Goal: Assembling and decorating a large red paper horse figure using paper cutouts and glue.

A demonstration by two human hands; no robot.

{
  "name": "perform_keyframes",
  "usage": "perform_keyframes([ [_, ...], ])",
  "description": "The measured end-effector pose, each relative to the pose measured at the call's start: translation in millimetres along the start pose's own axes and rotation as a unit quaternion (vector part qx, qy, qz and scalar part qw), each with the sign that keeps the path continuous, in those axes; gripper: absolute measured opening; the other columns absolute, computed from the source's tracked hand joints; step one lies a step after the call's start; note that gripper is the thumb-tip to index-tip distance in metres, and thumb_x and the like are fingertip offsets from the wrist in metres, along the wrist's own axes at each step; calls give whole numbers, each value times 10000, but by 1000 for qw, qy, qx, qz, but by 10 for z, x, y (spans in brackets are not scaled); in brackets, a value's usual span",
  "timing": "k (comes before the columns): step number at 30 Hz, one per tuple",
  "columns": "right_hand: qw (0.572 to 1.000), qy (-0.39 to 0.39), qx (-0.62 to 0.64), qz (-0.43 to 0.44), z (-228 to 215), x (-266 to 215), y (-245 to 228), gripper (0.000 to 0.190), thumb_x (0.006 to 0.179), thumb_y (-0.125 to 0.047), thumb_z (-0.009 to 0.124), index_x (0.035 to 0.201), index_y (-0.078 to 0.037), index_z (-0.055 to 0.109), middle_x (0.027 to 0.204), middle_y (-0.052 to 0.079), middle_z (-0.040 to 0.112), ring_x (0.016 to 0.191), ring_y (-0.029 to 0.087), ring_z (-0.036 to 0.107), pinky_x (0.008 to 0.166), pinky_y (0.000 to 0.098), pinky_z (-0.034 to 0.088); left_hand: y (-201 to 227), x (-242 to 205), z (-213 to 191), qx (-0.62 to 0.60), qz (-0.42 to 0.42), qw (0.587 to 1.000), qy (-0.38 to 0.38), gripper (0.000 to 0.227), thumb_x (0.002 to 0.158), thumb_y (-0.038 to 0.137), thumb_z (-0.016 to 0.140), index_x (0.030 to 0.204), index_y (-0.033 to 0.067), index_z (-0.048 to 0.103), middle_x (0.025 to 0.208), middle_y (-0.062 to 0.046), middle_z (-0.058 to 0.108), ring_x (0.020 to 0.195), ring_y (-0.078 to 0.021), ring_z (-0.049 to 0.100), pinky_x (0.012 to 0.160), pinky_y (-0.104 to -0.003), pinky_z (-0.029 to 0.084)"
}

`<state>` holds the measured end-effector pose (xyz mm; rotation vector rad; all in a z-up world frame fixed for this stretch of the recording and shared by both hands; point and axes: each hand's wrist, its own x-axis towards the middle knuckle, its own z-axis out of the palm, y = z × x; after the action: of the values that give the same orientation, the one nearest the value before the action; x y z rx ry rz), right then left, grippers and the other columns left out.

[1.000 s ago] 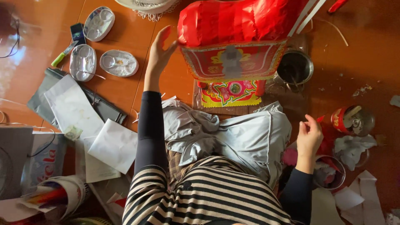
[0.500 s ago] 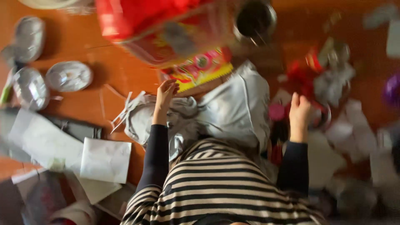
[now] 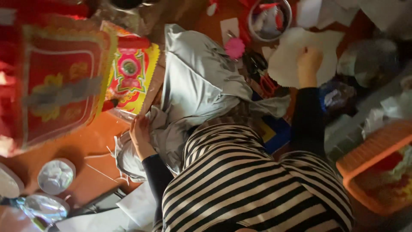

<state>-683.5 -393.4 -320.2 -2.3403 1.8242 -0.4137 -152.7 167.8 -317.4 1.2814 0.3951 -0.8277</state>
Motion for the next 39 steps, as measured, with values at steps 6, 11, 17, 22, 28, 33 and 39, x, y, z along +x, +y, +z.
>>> perform_keyframes([
  [6,995,-60,61,53,502,-312,99,139,907,-114,721,819,-7,710,806,197,689,731,392,644,681,500,515,43,1,36,11,-12,1000,11,349,1025,248,622,1325,72,606,1204,-136,692,1124,-290,652,985,-423,556],
  [11,985,-168,45,-10,393,-528,-510,148,981,-154,690,1045,-25,728,975,222,723,891,416,681,787,522,542,115,-117,192,49,-37,997,55,342,1005,276,584,1310,122,594,1213,-115,688,1120,-293,661,945,-450,550],
  [17,964,-250,48,-80,256,-533,-829,397,969,-189,665,1335,-41,624,1066,269,695,942,471,645,751,569,502,21,11,1,64,-8,997,31,345,1028,257,644,1319,78,599,1206,-140,675,1106,-294,665,969,-440,551],
  [22,981,-177,-82,-9,686,-454,-125,273,1023,-195,614,1126,48,681,1003,274,712,821,446,668,668,544,529,51,-40,60,70,-8,997,33,342,1033,292,635,1297,78,607,1173,-135,695,1077,-286,681,951,-423,573],
  [28,966,-160,109,174,829,-369,-172,243,1052,-163,542,1104,64,611,1014,263,681,867,390,654,774,493,540,90,-132,100,76,2,997,4,295,1040,274,638,1242,61,616,1115,-107,696,1052,-278,691,918,-407,583],
  [33,983,-114,48,138,1046,-680,-257,317,1097,-137,457,1316,61,570,1288,321,605,1126,476,618,965,551,505,46,-205,233,100,70,991,-59,247,1095,244,566,1190,28,640,1049,-120,694,975,-238,683,864,-377,556],
  [39,991,-12,-38,127,1074,-499,-482,452,891,-176,553,1281,52,571,1245,295,616,1102,478,636,949,545,523,200,-224,420,439,346,802,-211,278,969,146,596,1197,-10,623,1094,-122,735,987,-222,704,887,-342,574],
])
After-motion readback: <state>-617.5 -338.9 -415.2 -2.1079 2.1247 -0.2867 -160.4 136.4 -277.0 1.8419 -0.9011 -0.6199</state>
